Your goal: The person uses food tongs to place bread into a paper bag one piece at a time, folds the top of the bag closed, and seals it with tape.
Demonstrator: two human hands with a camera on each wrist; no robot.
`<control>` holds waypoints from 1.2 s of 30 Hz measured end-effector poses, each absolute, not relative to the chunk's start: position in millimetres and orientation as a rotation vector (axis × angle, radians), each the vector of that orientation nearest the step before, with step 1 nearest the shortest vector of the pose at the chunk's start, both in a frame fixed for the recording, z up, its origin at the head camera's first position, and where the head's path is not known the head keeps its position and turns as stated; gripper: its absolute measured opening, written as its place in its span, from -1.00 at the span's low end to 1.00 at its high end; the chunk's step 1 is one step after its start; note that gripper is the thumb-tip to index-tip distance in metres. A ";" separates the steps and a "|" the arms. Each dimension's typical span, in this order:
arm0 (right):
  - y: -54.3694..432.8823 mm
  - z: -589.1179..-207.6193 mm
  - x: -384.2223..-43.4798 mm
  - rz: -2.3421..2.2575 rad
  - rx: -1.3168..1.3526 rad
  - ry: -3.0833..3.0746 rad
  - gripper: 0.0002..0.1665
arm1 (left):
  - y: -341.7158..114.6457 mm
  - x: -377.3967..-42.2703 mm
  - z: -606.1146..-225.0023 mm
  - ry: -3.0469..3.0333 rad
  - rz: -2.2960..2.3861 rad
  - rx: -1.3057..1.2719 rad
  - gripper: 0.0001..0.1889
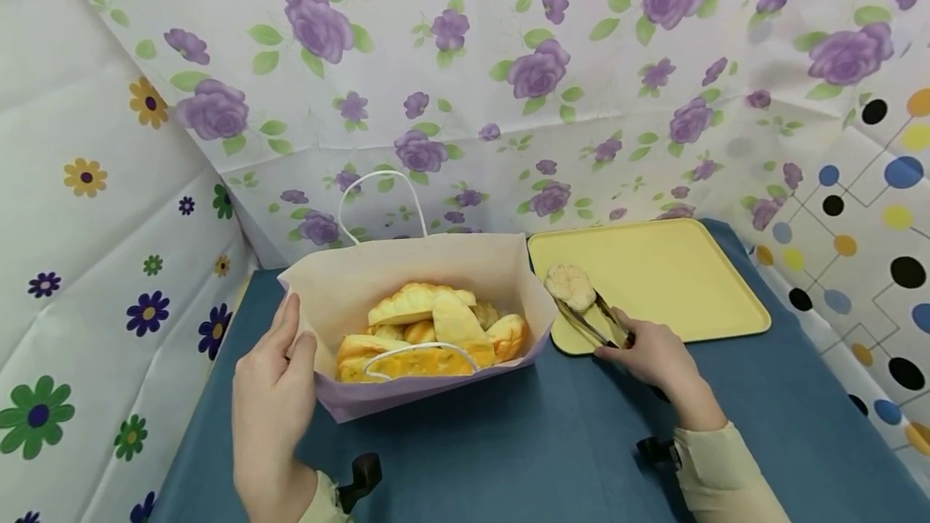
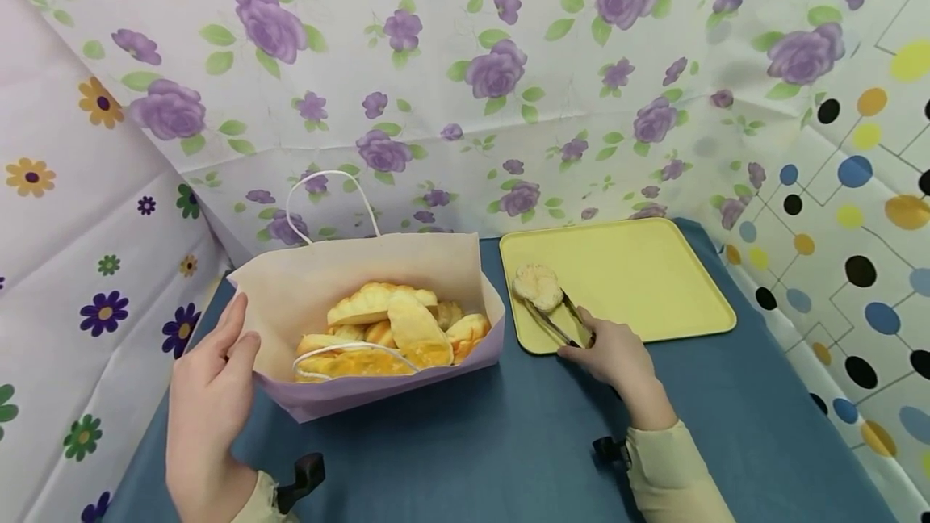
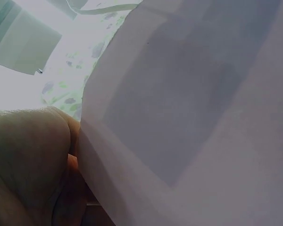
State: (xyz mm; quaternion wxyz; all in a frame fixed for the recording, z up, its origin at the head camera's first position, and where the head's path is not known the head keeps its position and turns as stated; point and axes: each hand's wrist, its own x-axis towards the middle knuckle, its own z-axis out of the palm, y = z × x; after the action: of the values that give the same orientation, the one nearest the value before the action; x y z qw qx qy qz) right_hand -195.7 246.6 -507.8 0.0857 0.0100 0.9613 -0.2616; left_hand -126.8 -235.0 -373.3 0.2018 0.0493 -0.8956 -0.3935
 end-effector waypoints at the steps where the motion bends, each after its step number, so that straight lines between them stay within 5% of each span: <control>1: 246.1 -508.2 -195.6 -0.786 0.028 2.869 0.12 | -235.2 -127.0 -372.9 -2.501 -1.097 0.140 -0.49; 20: 269.9 -498.4 -176.3 -0.969 -0.079 2.914 0.11 | -234.0 -125.7 -371.8 -2.502 -1.126 0.157 -0.49; 28: 268.9 -408.6 -165.8 -0.952 -0.275 3.031 0.03 | -233.6 -125.0 -373.2 -2.509 -1.121 0.166 -0.49; 36: 237.3 -319.9 -148.4 -0.887 -0.893 3.210 0.01 | -234.4 -125.4 -372.2 -2.508 -1.121 0.153 -0.49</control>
State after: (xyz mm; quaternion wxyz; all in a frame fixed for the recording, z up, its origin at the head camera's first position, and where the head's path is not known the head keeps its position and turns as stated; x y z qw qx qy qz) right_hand -148.4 237.3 -319.9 -0.1524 -0.2560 0.9201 -0.2544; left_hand -125.4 -234.4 -372.2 0.1939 0.0544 -0.8943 -0.3996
